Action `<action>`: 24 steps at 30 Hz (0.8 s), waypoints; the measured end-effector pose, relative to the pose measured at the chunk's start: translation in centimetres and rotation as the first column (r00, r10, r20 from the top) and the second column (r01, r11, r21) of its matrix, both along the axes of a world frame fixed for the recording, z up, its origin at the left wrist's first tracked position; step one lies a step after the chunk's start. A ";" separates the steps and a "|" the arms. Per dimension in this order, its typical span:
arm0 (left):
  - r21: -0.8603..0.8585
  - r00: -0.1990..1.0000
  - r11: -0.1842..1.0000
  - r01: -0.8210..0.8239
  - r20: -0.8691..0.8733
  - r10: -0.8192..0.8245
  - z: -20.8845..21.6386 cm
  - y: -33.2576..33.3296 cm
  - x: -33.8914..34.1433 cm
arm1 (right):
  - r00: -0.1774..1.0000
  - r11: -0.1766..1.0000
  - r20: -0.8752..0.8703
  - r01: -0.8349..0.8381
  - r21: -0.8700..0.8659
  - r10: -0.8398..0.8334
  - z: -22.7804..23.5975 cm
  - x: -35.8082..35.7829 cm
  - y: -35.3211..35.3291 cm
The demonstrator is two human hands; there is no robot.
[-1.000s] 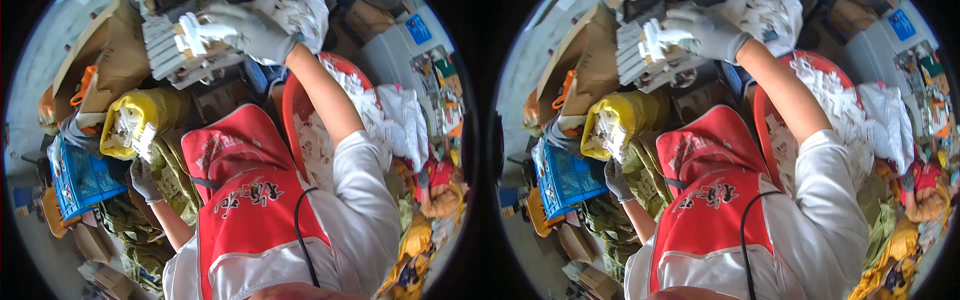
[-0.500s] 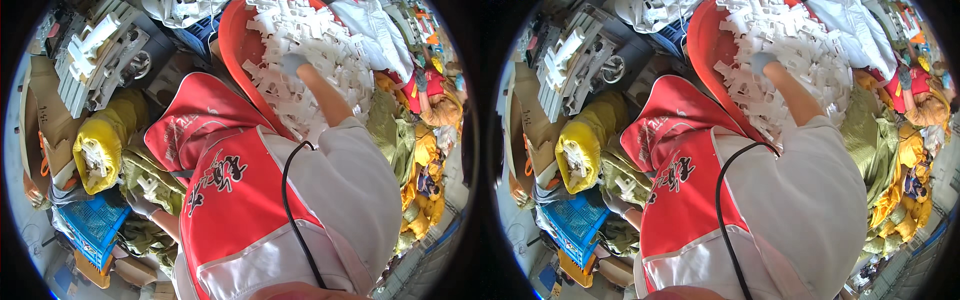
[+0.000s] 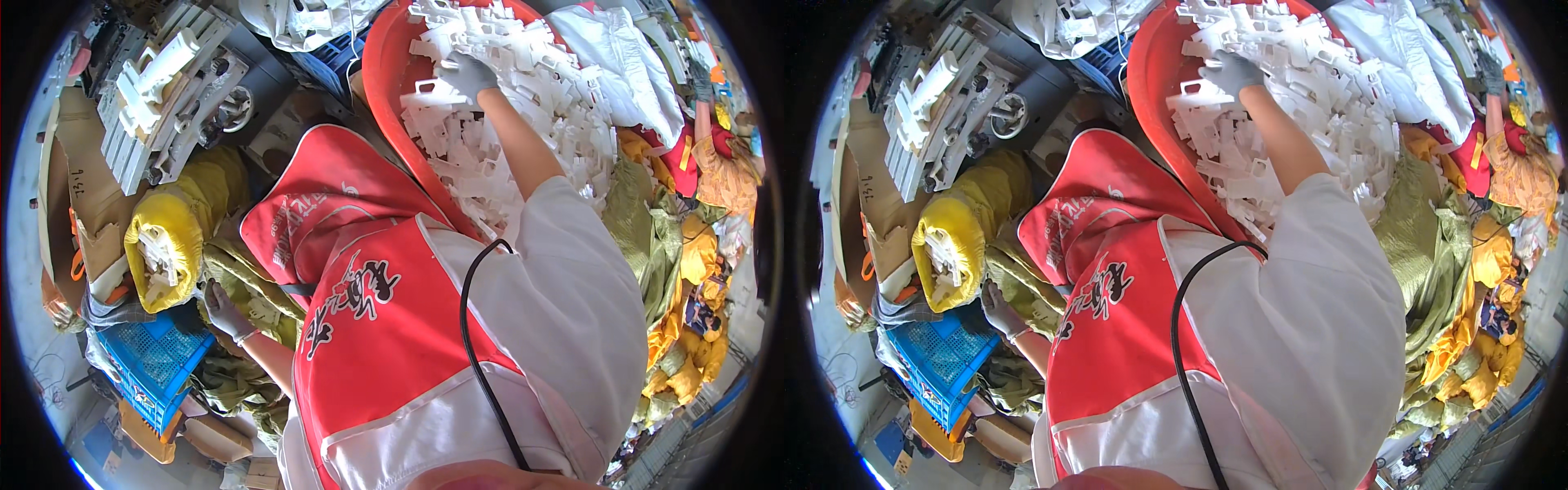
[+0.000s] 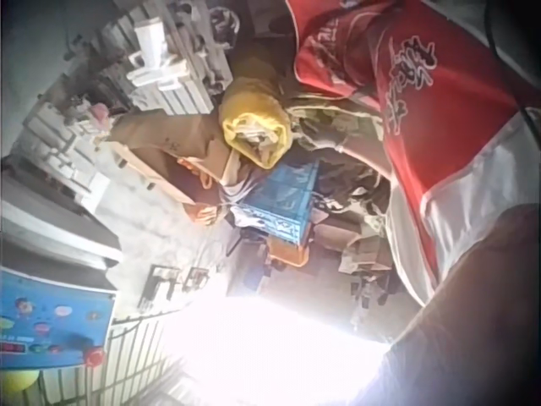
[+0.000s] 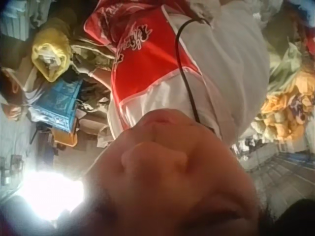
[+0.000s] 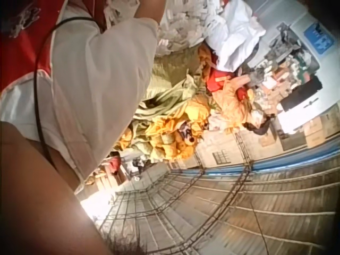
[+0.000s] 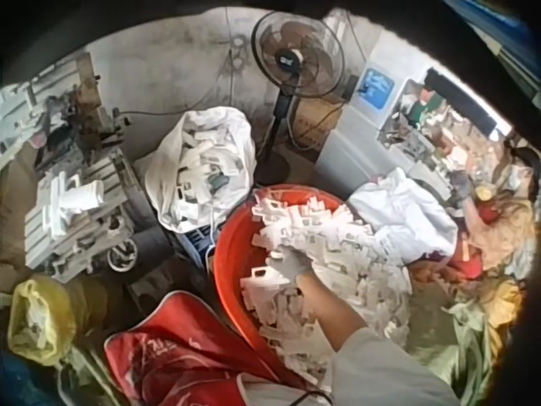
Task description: The person is picking white plastic parts from a red bin and feeding them into an assembly machine.
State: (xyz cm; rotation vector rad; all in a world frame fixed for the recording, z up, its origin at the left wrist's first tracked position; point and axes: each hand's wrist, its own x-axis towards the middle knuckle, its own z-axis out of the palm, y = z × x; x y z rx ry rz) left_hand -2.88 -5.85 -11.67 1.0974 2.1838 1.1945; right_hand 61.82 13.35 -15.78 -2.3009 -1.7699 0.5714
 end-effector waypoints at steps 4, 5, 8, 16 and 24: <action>0.057 1.000 0.998 0.025 0.014 -0.026 1.0 0.9 0.4 | 0.990 0.968 0.136 -0.006 -0.252 0.042 1.6 0.8 0.4; 0.084 1.000 0.997 -0.002 0.006 0.002 1.9 1.4 0.8 | 0.986 0.966 0.145 -0.038 -0.255 0.077 0.1 1.7 0.2; 0.017 0.972 0.998 0.055 -0.230 -0.049 5.5 3.6 2.4 | 0.980 0.957 0.066 -0.170 -0.235 0.190 -0.4 2.6 -1.5; 0.308 0.838 0.882 0.357 -0.522 -0.157 17.8 12.3 8.3 | 0.962 0.950 0.022 -0.265 -0.163 0.272 4.8 2.9 -4.3; 0.231 0.702 0.759 0.609 -0.601 -0.381 22.1 21.6 12.1 | 0.766 0.976 -0.625 -0.013 0.216 0.149 8.6 -1.3 -3.7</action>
